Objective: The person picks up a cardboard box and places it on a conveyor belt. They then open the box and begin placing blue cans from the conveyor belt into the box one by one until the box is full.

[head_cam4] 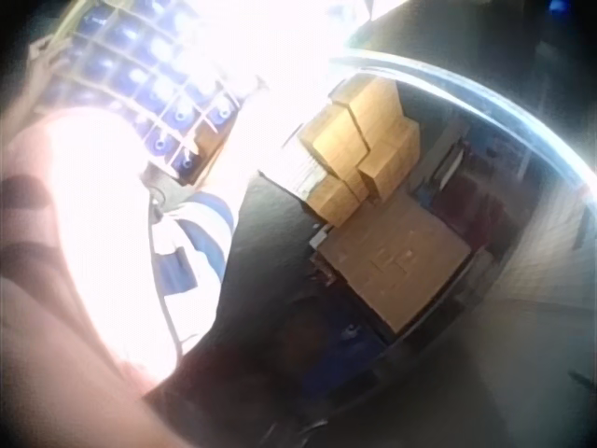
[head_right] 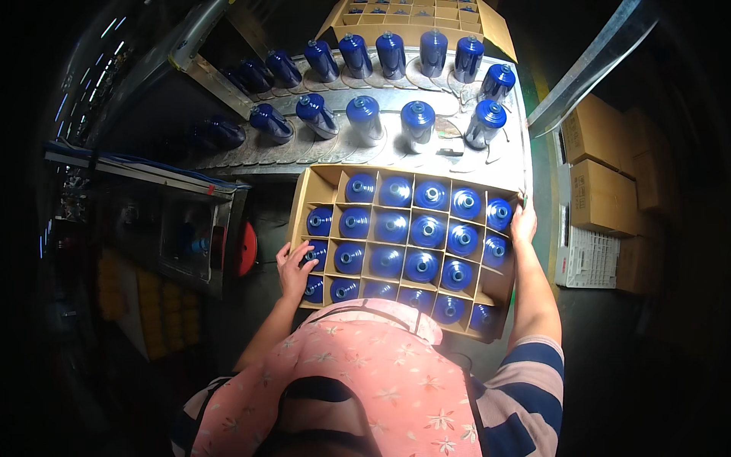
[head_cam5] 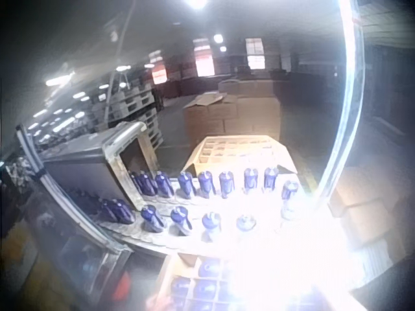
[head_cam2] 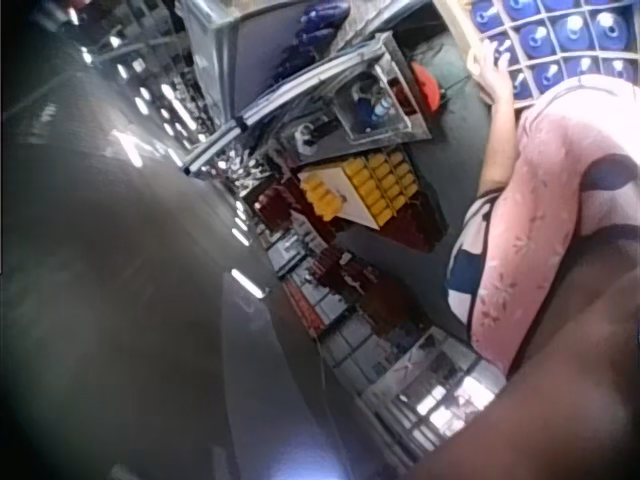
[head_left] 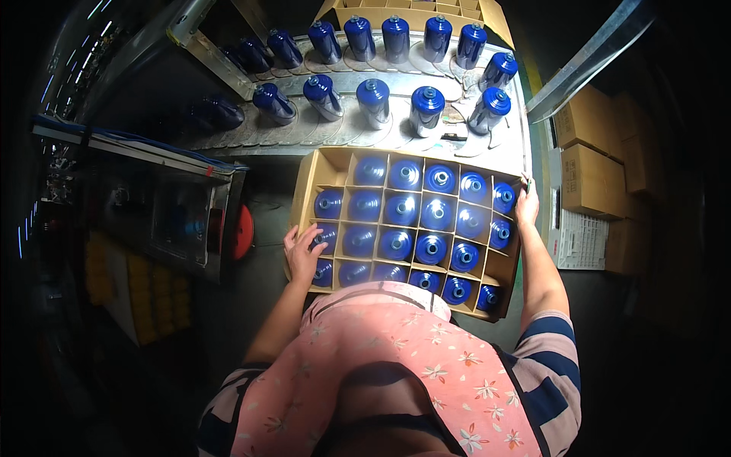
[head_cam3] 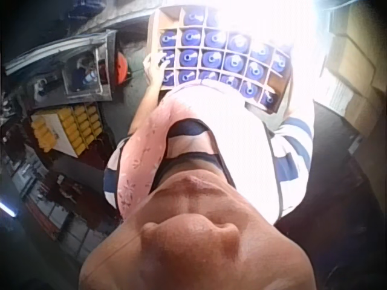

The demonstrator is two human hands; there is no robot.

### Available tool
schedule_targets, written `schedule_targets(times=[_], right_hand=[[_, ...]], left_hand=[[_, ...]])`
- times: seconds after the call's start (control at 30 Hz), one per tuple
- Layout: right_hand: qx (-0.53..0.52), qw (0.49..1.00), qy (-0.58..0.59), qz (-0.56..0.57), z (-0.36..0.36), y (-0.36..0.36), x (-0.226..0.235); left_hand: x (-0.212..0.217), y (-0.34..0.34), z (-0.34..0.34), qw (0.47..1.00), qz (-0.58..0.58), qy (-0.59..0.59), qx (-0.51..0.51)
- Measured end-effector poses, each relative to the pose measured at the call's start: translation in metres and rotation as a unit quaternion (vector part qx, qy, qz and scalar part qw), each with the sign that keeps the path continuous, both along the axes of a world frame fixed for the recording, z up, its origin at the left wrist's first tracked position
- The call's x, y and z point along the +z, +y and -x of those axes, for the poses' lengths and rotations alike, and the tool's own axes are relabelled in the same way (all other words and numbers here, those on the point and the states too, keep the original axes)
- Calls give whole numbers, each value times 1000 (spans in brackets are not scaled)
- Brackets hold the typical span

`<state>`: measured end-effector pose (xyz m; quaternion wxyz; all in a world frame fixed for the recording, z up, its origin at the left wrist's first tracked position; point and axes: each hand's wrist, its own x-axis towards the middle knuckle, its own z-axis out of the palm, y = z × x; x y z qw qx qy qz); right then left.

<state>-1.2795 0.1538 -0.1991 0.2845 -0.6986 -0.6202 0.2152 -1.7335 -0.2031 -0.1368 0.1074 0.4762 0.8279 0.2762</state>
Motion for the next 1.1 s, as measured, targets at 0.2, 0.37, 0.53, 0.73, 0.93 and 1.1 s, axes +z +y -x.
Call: schedule_targets(times=[0.2,0.37,0.53,0.73,0.93,1.1], right_hand=[[16,999,-22,37,3,-4,-1],[5,999,-21,36,4,9,-2],[38,999,-4,-30,-6,12,-5],[25,1000,-11,-15,-1,9,-11],[41,999,13,-17,9,15,-8],[8,1000,-10,25,9,14,-2]], left_hand=[[25,-2,-4,998,28,-54,28],[88,16,21,965,-154,-212,30],[129,31,37,969,-169,-175,-45],[128,32,35,951,-190,-244,28],[139,11,36,944,-196,-258,57],[127,11,50,842,-307,-438,73]])
